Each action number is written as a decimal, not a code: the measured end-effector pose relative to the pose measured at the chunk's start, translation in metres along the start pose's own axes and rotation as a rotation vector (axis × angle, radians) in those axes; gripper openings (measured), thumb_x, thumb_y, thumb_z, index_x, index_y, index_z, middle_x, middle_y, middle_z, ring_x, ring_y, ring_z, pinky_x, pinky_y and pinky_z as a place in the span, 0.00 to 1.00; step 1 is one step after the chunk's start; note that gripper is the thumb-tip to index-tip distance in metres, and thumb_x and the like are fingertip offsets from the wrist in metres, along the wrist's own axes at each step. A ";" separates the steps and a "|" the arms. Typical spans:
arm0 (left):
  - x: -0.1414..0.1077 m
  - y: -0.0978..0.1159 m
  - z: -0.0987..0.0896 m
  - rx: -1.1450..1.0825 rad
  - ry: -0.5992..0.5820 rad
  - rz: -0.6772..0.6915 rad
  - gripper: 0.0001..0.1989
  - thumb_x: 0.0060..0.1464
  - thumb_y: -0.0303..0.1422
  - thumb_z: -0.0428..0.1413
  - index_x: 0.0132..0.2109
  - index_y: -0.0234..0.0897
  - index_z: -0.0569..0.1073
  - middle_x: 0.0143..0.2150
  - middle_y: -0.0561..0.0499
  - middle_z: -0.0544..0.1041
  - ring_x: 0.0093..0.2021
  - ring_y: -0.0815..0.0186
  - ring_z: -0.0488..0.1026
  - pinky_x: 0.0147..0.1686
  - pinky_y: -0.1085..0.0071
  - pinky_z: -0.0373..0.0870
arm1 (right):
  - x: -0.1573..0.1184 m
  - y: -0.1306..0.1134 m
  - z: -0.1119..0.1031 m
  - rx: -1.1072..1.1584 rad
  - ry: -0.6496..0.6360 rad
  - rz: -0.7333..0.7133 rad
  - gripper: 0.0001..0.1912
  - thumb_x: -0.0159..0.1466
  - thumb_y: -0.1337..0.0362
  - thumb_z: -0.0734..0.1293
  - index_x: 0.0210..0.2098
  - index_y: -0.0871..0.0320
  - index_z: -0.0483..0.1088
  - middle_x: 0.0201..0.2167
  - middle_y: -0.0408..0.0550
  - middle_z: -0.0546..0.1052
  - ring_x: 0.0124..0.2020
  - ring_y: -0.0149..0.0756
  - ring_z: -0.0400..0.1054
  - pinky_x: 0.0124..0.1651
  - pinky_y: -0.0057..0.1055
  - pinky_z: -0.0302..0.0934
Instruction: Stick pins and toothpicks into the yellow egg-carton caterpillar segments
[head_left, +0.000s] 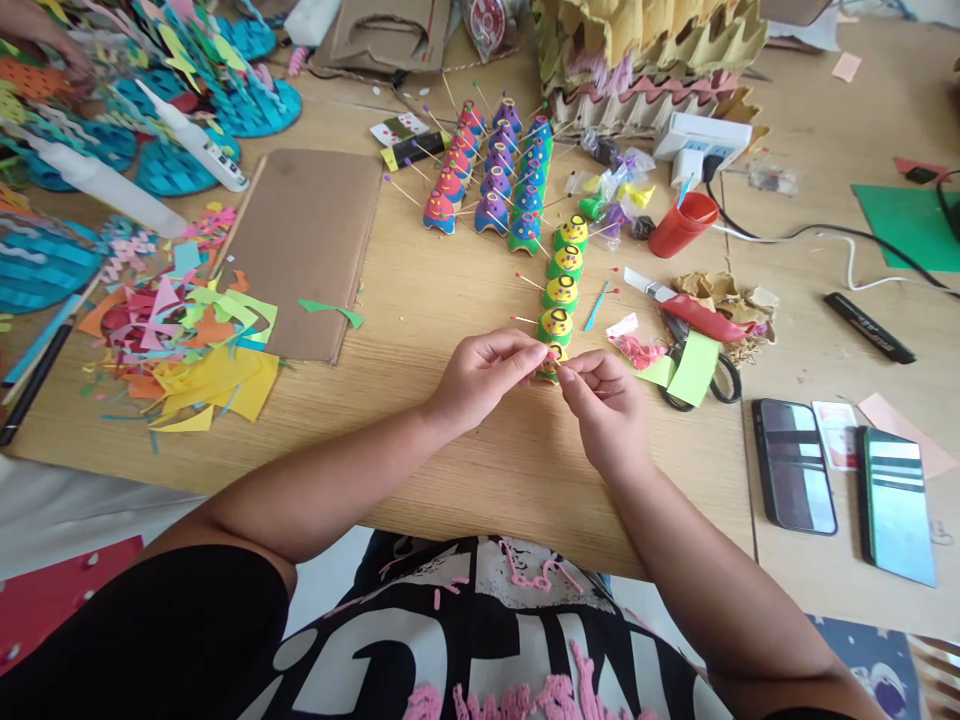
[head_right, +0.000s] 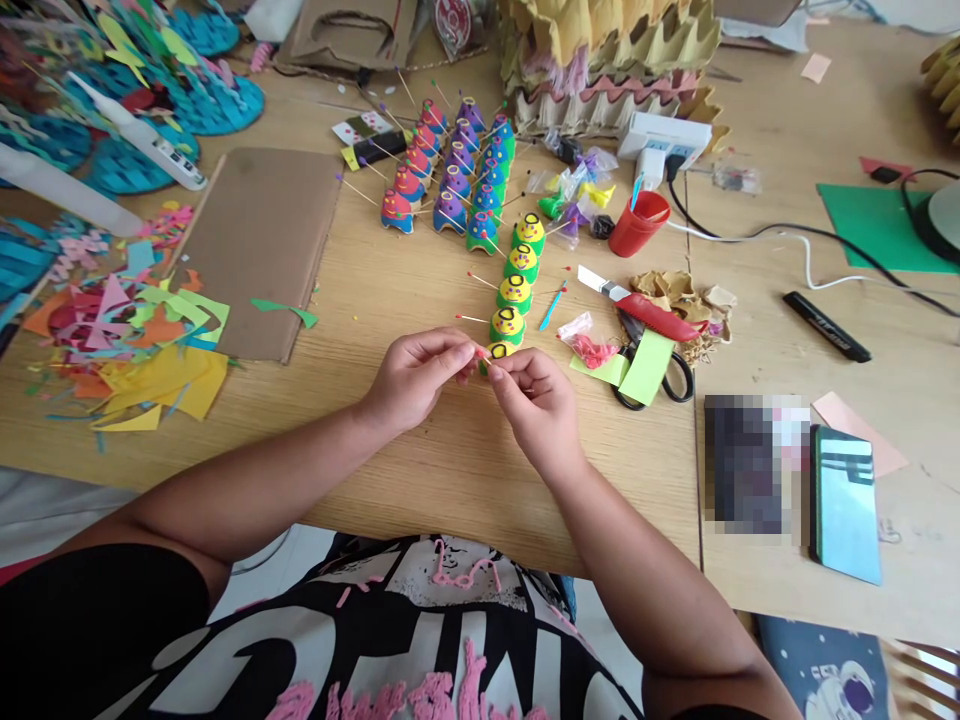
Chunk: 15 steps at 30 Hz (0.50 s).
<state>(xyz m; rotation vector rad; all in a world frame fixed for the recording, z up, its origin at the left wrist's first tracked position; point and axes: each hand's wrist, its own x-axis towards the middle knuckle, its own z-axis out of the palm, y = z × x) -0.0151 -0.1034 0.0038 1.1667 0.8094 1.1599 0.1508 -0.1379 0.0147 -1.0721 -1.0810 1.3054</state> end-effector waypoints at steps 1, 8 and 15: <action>0.000 0.000 0.000 -0.025 0.000 -0.027 0.13 0.58 0.45 0.66 0.39 0.39 0.86 0.36 0.49 0.82 0.33 0.71 0.73 0.33 0.74 0.71 | 0.000 0.000 0.000 0.000 -0.002 0.000 0.19 0.60 0.48 0.77 0.32 0.54 0.71 0.21 0.37 0.68 0.21 0.25 0.52 0.25 0.28 0.48; 0.002 0.000 0.002 -0.161 -0.034 -0.140 0.15 0.53 0.46 0.70 0.37 0.39 0.85 0.32 0.50 0.82 0.30 0.73 0.70 0.33 0.73 0.69 | -0.001 0.000 0.001 0.026 -0.024 -0.016 0.16 0.61 0.51 0.77 0.32 0.55 0.73 0.20 0.36 0.66 0.21 0.24 0.52 0.25 0.27 0.47; 0.000 0.000 0.004 -0.133 0.016 -0.137 0.16 0.54 0.47 0.69 0.37 0.39 0.85 0.33 0.50 0.82 0.32 0.73 0.72 0.34 0.75 0.70 | -0.001 0.001 0.000 -0.002 -0.018 -0.006 0.18 0.61 0.48 0.77 0.32 0.55 0.72 0.21 0.36 0.67 0.21 0.24 0.52 0.25 0.27 0.47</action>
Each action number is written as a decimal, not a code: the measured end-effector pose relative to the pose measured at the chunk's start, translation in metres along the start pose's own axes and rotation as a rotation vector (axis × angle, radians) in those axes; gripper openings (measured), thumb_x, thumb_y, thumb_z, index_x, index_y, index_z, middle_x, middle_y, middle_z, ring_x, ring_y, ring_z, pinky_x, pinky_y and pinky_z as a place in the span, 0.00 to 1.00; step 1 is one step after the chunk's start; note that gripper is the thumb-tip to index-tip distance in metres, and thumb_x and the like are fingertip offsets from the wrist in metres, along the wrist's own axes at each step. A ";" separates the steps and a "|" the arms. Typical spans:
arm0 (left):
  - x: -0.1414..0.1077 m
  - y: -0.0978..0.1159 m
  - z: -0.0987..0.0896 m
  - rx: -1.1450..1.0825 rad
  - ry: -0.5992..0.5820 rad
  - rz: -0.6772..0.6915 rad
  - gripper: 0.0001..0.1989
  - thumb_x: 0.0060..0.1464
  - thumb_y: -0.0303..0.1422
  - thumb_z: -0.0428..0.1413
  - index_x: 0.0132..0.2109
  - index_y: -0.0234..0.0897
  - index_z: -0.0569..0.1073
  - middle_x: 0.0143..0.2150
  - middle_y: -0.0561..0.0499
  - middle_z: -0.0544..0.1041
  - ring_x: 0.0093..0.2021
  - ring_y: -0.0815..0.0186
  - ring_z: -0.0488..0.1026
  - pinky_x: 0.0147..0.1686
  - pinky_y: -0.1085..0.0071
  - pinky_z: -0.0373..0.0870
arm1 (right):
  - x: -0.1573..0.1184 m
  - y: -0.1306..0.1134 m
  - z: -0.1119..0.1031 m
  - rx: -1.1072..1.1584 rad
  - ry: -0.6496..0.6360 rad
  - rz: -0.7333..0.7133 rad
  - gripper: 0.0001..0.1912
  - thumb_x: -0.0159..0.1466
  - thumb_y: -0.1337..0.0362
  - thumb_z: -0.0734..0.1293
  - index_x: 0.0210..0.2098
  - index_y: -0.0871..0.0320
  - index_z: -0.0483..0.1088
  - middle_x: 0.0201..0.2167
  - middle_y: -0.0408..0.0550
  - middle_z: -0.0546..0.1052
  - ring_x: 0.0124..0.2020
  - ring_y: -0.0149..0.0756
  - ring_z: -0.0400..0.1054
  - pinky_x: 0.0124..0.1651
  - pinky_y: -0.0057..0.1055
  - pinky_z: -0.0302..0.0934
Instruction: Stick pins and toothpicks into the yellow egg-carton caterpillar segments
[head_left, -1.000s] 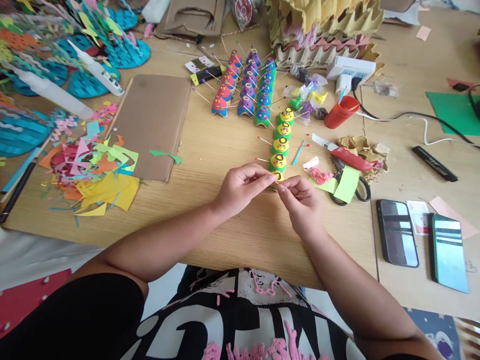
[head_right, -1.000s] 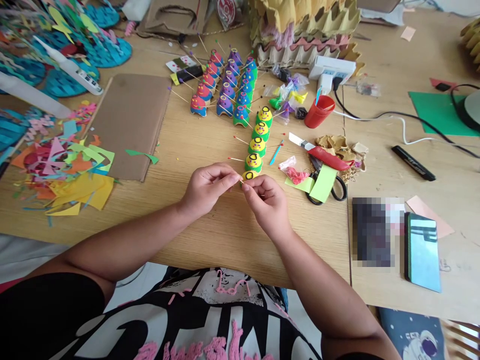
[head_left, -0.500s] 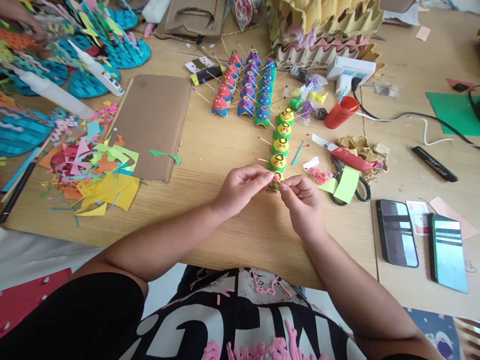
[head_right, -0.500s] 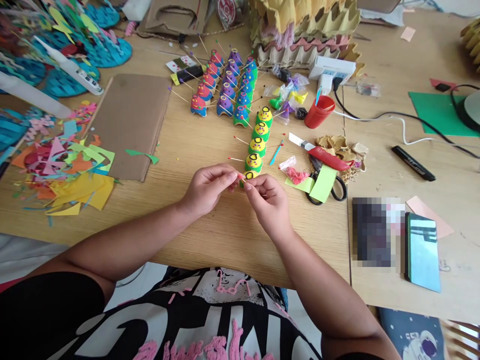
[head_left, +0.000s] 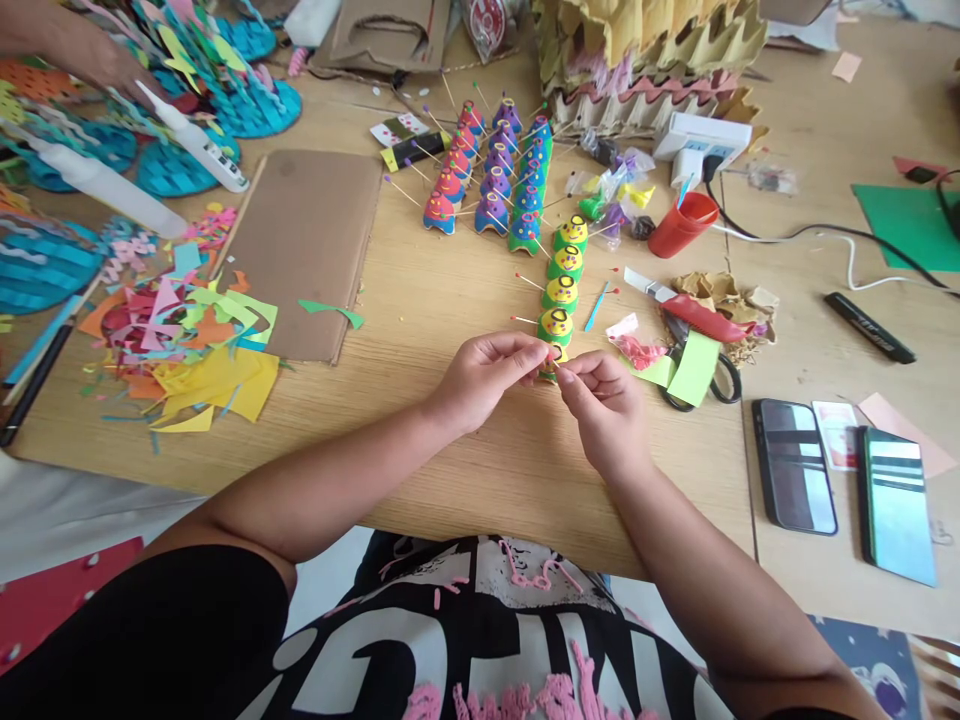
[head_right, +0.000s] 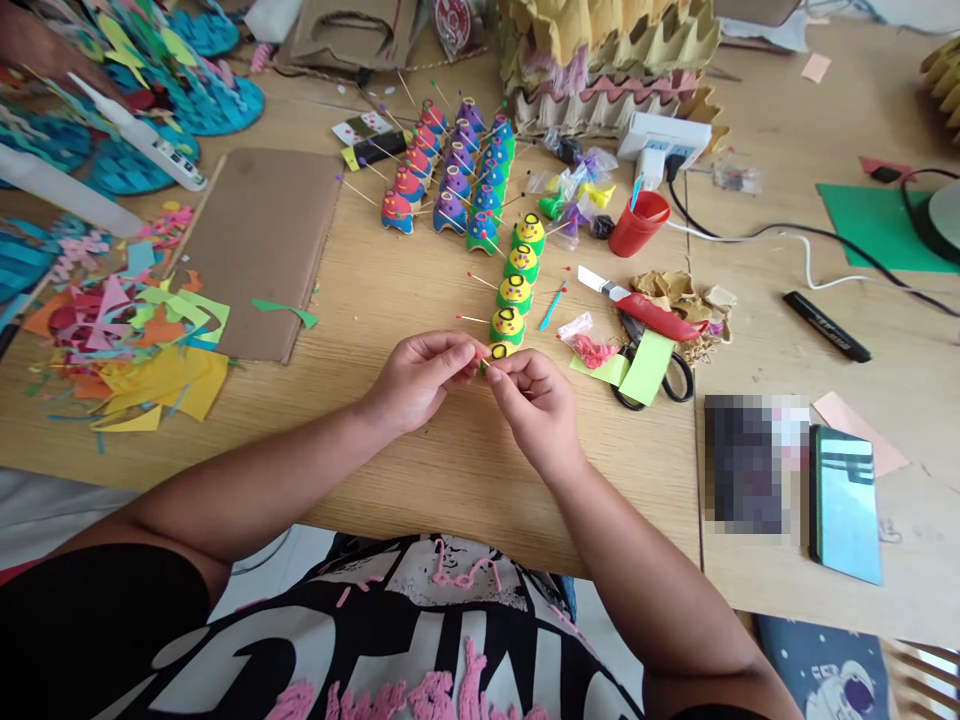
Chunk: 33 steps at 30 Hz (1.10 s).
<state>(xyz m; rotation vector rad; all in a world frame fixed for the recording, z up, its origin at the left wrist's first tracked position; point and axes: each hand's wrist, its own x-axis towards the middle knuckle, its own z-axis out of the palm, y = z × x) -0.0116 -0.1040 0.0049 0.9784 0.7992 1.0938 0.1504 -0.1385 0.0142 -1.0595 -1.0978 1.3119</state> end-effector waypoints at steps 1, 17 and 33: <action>0.000 0.000 0.000 0.014 0.000 0.011 0.16 0.55 0.47 0.68 0.38 0.39 0.86 0.34 0.50 0.82 0.32 0.73 0.73 0.34 0.75 0.71 | 0.000 0.000 0.000 0.002 0.002 -0.002 0.18 0.61 0.48 0.77 0.32 0.55 0.72 0.21 0.36 0.67 0.21 0.25 0.52 0.25 0.27 0.48; -0.001 0.000 -0.001 0.190 0.075 0.187 0.13 0.57 0.45 0.67 0.39 0.39 0.85 0.36 0.49 0.83 0.33 0.72 0.75 0.33 0.74 0.72 | 0.001 -0.001 0.000 -0.035 -0.003 0.004 0.18 0.62 0.47 0.76 0.33 0.54 0.71 0.21 0.35 0.65 0.21 0.25 0.52 0.25 0.29 0.48; -0.002 -0.002 -0.002 0.159 0.073 0.132 0.13 0.59 0.45 0.66 0.39 0.40 0.85 0.35 0.49 0.83 0.32 0.72 0.74 0.33 0.73 0.72 | 0.000 -0.001 0.001 -0.033 -0.013 -0.008 0.18 0.63 0.48 0.75 0.33 0.53 0.70 0.20 0.35 0.64 0.20 0.25 0.51 0.24 0.29 0.47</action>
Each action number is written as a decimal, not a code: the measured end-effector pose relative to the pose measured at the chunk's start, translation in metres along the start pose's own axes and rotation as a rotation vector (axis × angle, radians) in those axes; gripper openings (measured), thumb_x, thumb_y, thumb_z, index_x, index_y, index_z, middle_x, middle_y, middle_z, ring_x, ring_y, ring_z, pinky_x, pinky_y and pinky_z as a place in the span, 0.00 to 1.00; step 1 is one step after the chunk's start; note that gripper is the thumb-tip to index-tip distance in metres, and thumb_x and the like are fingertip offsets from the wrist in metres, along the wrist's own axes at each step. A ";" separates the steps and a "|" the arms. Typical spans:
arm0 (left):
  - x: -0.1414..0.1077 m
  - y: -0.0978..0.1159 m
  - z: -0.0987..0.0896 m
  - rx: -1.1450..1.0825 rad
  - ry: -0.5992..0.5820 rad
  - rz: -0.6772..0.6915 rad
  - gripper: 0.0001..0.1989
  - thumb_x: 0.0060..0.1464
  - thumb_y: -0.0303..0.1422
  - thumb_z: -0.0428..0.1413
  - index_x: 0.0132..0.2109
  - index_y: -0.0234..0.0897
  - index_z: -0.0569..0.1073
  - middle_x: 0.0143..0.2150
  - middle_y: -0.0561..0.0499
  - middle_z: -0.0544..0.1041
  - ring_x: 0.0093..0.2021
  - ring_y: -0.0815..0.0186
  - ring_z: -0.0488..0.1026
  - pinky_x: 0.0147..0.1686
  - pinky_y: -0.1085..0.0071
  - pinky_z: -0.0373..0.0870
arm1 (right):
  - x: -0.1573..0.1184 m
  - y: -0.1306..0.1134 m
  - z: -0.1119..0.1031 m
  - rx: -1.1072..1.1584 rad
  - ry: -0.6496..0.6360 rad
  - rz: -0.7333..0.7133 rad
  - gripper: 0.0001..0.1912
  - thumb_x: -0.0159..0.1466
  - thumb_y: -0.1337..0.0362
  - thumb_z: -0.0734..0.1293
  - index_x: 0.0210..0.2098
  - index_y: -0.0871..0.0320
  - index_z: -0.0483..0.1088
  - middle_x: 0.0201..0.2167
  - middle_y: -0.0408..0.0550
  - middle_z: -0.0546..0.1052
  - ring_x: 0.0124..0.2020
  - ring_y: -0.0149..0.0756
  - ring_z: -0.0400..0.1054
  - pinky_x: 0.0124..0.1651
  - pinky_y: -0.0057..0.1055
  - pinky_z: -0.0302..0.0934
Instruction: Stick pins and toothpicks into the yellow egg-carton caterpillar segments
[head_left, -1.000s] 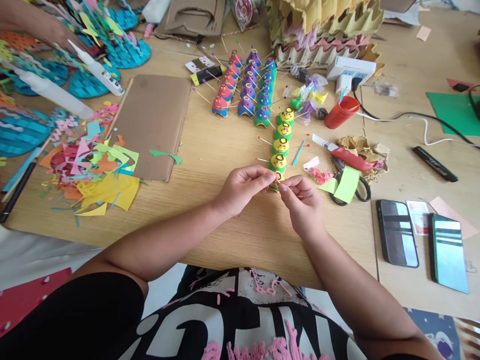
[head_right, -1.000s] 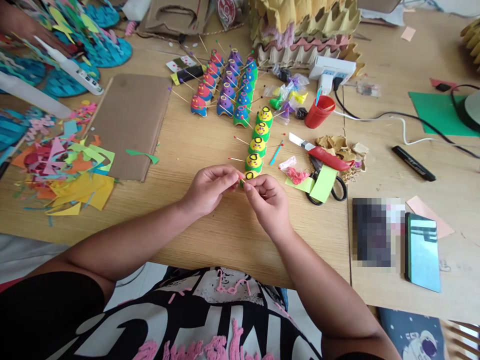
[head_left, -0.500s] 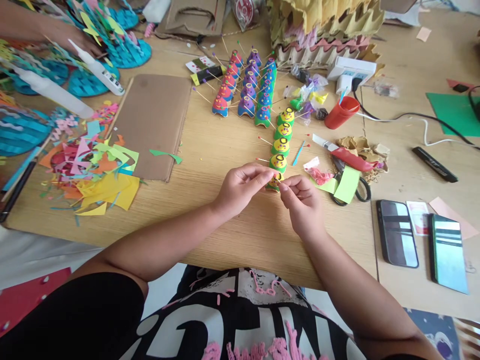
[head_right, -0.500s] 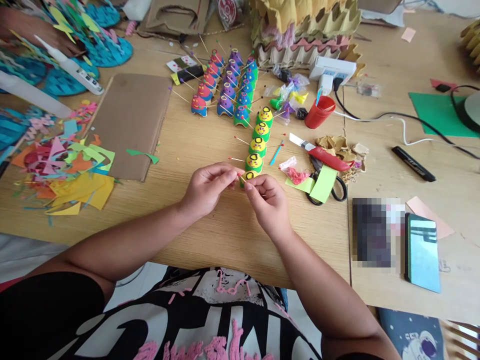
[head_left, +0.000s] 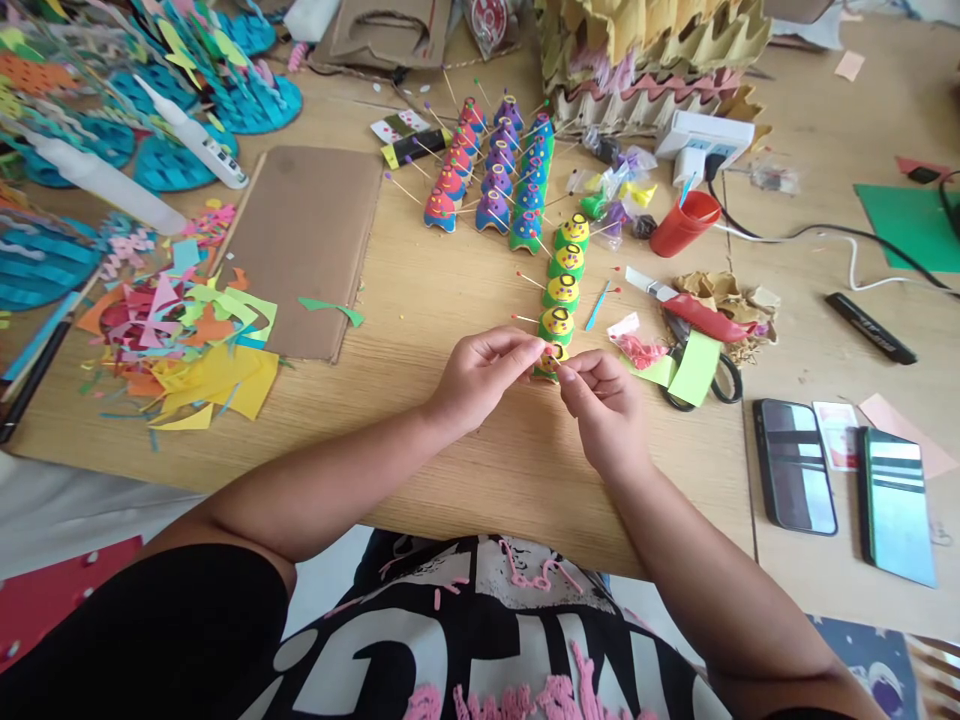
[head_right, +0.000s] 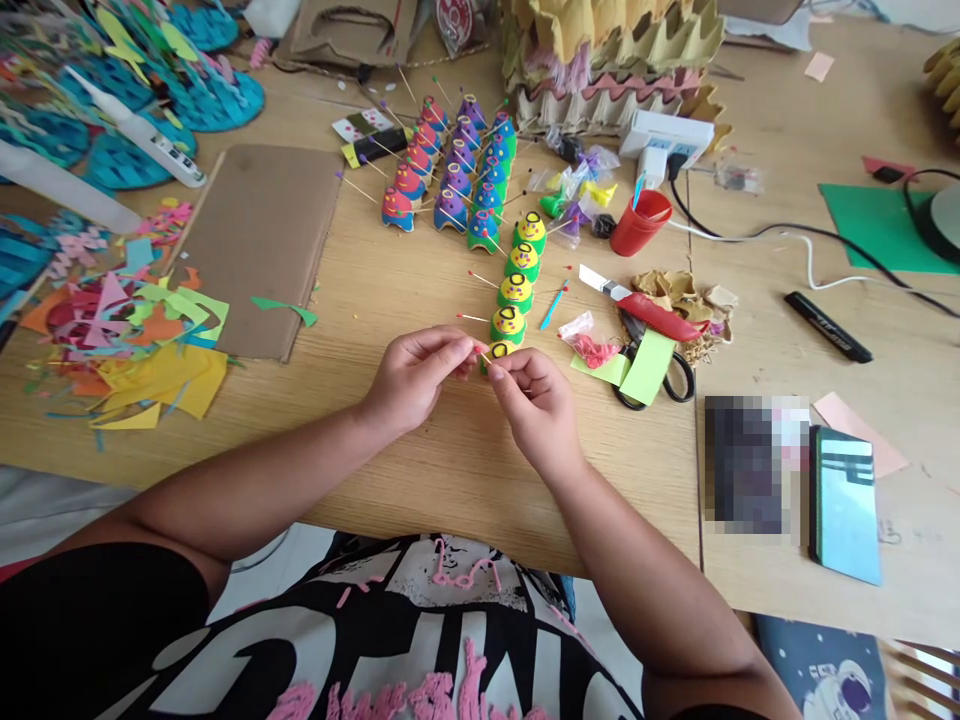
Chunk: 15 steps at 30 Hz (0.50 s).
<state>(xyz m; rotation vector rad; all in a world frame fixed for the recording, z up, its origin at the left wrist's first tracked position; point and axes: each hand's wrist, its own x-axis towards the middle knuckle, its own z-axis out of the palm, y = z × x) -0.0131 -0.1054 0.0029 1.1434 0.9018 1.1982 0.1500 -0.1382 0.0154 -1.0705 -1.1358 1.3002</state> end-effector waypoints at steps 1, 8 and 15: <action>0.000 0.000 0.000 -0.003 0.006 -0.002 0.13 0.60 0.45 0.65 0.39 0.40 0.85 0.37 0.49 0.83 0.33 0.71 0.74 0.34 0.73 0.73 | 0.000 0.000 0.000 -0.006 0.002 0.003 0.18 0.63 0.47 0.75 0.33 0.53 0.70 0.20 0.35 0.64 0.20 0.25 0.51 0.24 0.29 0.47; 0.001 0.003 0.001 0.084 0.008 0.133 0.09 0.56 0.39 0.68 0.36 0.38 0.84 0.35 0.50 0.84 0.36 0.71 0.78 0.37 0.74 0.75 | 0.000 0.002 0.000 -0.006 -0.008 0.034 0.18 0.62 0.48 0.76 0.33 0.54 0.71 0.22 0.37 0.67 0.21 0.25 0.52 0.24 0.28 0.46; 0.001 0.002 0.001 0.032 -0.006 0.016 0.13 0.55 0.43 0.69 0.35 0.37 0.83 0.34 0.50 0.83 0.33 0.71 0.77 0.35 0.73 0.75 | 0.000 0.003 -0.001 -0.038 -0.014 0.029 0.19 0.63 0.47 0.75 0.33 0.54 0.71 0.21 0.37 0.66 0.21 0.25 0.52 0.24 0.28 0.46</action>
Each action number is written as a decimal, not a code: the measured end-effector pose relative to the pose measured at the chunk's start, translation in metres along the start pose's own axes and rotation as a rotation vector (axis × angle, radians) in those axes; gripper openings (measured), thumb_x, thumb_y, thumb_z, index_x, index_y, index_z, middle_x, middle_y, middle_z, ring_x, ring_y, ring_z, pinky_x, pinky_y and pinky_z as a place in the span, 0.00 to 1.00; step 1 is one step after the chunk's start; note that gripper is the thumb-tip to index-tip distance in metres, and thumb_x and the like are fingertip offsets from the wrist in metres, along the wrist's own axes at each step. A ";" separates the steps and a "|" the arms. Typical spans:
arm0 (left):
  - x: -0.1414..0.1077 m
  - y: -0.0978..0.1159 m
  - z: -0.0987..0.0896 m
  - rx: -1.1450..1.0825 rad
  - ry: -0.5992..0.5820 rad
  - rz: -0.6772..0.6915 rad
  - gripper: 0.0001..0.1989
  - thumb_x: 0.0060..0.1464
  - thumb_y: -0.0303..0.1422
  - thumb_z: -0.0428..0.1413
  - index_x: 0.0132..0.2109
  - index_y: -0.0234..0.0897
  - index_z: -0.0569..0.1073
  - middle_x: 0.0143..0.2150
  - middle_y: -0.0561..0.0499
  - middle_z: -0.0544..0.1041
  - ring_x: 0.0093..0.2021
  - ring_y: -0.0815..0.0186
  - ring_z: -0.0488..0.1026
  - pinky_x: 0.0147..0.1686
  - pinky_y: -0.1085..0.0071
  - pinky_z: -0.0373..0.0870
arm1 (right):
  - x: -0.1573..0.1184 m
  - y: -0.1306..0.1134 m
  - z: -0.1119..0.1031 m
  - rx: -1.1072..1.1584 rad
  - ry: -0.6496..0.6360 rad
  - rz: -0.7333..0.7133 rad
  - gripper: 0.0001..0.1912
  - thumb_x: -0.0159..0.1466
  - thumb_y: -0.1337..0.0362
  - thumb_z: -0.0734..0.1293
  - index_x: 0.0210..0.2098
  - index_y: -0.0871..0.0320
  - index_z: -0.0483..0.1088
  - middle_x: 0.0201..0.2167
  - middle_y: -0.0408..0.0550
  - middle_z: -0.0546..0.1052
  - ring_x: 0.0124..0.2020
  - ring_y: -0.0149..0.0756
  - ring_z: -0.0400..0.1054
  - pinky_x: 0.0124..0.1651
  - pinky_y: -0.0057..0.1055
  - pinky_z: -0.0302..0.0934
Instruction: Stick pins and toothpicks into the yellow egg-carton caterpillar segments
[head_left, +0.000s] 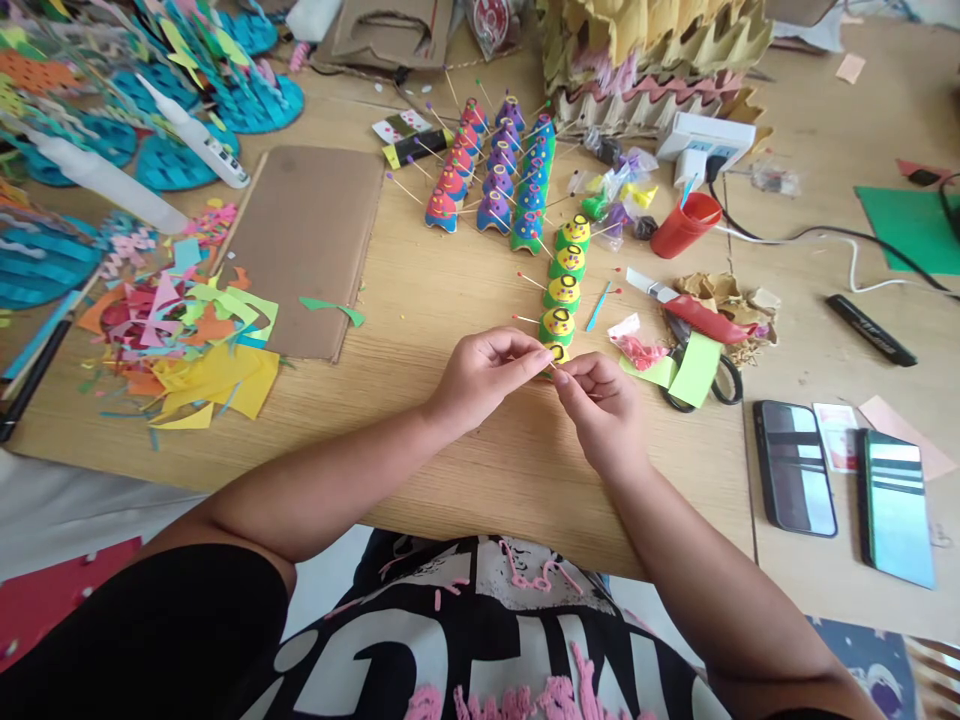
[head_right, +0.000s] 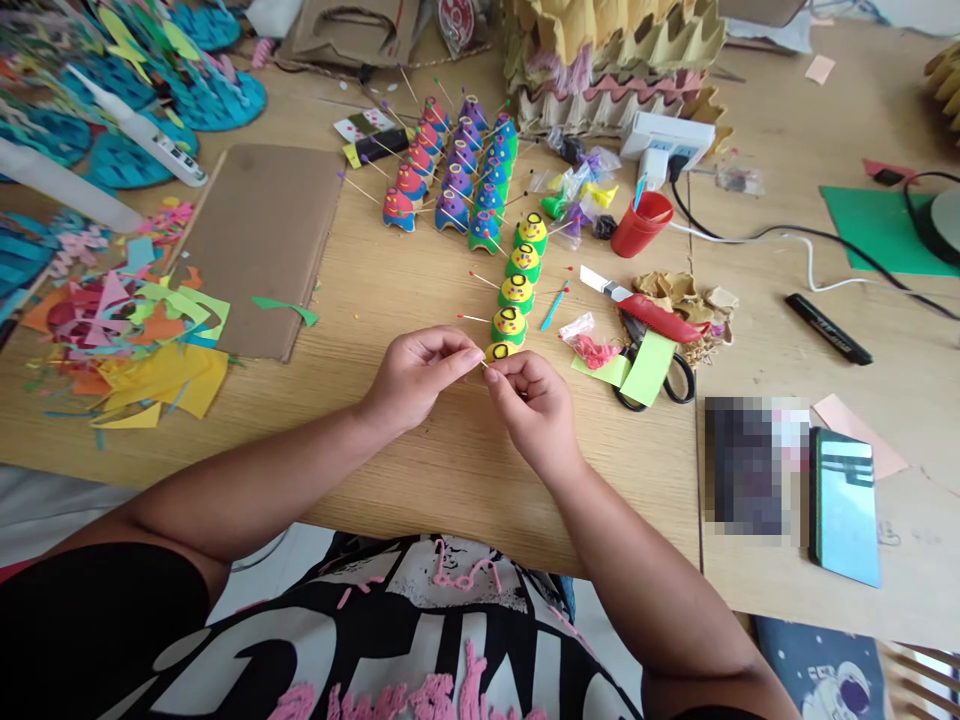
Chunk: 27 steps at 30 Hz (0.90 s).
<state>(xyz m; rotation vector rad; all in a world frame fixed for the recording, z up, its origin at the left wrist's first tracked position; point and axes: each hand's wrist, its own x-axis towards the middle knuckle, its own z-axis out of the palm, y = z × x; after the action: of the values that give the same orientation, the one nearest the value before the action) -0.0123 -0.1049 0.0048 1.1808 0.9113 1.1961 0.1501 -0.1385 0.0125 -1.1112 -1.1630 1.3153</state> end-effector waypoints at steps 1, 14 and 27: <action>0.000 -0.001 0.000 -0.028 -0.007 -0.029 0.14 0.55 0.45 0.68 0.36 0.37 0.84 0.34 0.49 0.84 0.33 0.71 0.77 0.35 0.73 0.75 | 0.000 0.000 0.000 0.015 0.000 0.003 0.19 0.63 0.47 0.75 0.33 0.54 0.71 0.21 0.36 0.66 0.21 0.25 0.51 0.24 0.28 0.45; 0.001 0.000 0.000 -0.029 0.049 0.037 0.12 0.54 0.43 0.70 0.35 0.38 0.84 0.32 0.51 0.82 0.31 0.73 0.74 0.33 0.73 0.72 | 0.002 -0.001 0.000 0.059 0.007 -0.004 0.17 0.62 0.48 0.76 0.34 0.54 0.72 0.21 0.36 0.66 0.21 0.25 0.52 0.25 0.28 0.49; 0.000 -0.003 0.001 -0.111 -0.063 0.020 0.09 0.54 0.40 0.71 0.39 0.40 0.85 0.39 0.50 0.84 0.40 0.70 0.79 0.41 0.74 0.77 | 0.003 0.000 0.000 0.108 0.010 -0.020 0.17 0.62 0.49 0.76 0.33 0.54 0.72 0.19 0.35 0.64 0.20 0.25 0.52 0.24 0.28 0.46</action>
<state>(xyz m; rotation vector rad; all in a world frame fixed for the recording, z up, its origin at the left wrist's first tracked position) -0.0107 -0.1048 0.0016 1.1338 0.7776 1.2034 0.1500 -0.1360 0.0121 -1.0242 -1.0802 1.3393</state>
